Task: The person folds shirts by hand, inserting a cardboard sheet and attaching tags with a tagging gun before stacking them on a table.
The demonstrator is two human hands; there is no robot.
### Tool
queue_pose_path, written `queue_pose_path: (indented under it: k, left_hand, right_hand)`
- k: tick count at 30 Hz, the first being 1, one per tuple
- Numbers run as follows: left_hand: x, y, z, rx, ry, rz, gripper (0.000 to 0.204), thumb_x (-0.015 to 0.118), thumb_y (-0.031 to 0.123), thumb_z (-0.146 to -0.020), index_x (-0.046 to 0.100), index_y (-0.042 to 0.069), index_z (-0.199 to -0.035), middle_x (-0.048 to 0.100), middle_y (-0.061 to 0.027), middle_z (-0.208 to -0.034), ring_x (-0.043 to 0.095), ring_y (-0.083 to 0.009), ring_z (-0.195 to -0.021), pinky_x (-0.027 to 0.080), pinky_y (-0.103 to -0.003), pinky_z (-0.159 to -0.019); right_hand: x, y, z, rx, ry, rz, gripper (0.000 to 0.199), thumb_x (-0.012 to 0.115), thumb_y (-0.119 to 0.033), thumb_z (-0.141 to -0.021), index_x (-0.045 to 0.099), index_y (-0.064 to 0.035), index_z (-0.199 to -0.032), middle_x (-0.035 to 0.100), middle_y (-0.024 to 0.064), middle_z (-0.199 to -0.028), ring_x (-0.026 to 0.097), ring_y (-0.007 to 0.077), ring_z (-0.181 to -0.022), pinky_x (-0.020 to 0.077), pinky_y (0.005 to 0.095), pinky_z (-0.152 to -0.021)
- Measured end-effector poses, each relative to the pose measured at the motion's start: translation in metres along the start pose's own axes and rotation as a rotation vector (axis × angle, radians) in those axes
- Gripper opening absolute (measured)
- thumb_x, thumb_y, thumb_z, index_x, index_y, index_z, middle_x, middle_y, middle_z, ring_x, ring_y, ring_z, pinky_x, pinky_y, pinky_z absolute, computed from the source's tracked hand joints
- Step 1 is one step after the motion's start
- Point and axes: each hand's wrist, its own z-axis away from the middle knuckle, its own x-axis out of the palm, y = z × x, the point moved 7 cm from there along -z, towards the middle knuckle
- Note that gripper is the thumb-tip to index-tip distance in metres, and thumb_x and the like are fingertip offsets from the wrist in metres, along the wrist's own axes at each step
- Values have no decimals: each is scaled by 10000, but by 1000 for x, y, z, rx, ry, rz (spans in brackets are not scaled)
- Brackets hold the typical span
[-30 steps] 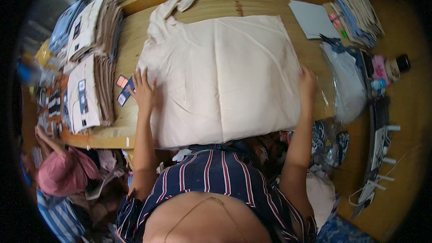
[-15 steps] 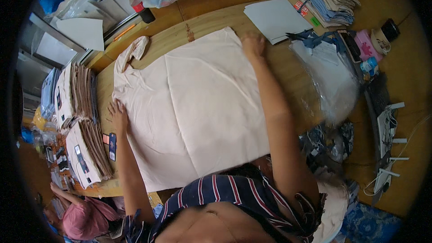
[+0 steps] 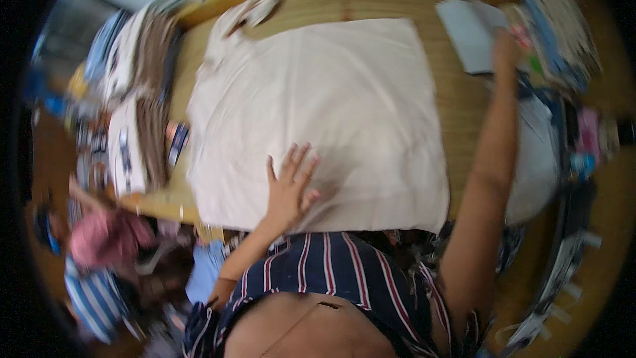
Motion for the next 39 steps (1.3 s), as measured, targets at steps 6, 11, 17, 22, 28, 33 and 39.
queue_pose_path:
  k: [6, 11, 17, 22, 28, 33, 39]
  left_hand:
    - [-34, -180, 136, -620, 319, -324, 472, 433, 315, -822, 325, 183, -1263, 307, -46, -1307, 255, -256, -1219, 129, -539, -961]
    - [-46, -215, 196, -718, 253, -437, 462, 407, 363, -831, 345, 190, -1254, 289, -49, -1321, 261, -285, -1209, 167, -551, -942]
    - [-46, -220, 197, -680, 337, -490, 454, 445, 335, -815, 373, 160, -1228, 341, -66, -1274, 326, -290, -1149, 227, -527, -911]
    - [-59, -197, 175, -621, 541, -250, 443, 510, 292, -773, 424, 145, -1181, 413, -93, -1164, 387, -286, -1016, 306, -395, -836]
    - [-47, -191, 145, -546, 537, -307, 405, 516, 300, -767, 464, 177, -1149, 384, -73, -1216, 380, -306, -994, 298, -414, -822]
    - [-43, -194, 145, -547, 509, -322, 386, 522, 319, -758, 490, 182, -1117, 397, -54, -1216, 370, -300, -980, 294, -413, -813]
    - [-44, -195, 136, -610, 406, -327, 363, 538, 348, -741, 513, 190, -1067, 426, -40, -1178, 377, -298, -987, 294, -415, -806]
  right_hand:
    - [-197, -36, 124, 414, 703, -945, 268, 497, -77, -809, 462, 33, -1051, 593, 186, -841, 589, 254, -681, 498, 341, -606]
    - [-170, -216, 197, 195, -243, -2054, 396, 560, -60, -777, 396, -136, -1128, 507, 44, -1021, 527, 135, -781, 478, 302, -541]
    - [-128, -391, 312, 209, -1138, -1928, 428, 513, -7, -778, 313, -102, -1144, 571, 95, -883, 578, 138, -642, 489, 264, -453]
    - [-109, -404, 337, 299, -1207, -1670, 434, 486, 27, -773, 276, -63, -1142, 567, 157, -872, 589, 199, -660, 519, 294, -472]
    - [-108, -411, 334, 272, -1208, -1614, 485, 508, -3, -774, 223, -65, -1162, 569, 179, -870, 604, 236, -655, 517, 292, -475]
    - [-106, -414, 338, 274, -1239, -1590, 550, 498, -1, -779, 150, -54, -1201, 558, 230, -872, 610, 298, -640, 521, 307, -471]
    - [-106, -390, 304, 269, -1208, -1362, 685, 554, -50, -770, 114, -93, -1293, 569, 158, -707, 546, 168, -477, 478, 295, -402]
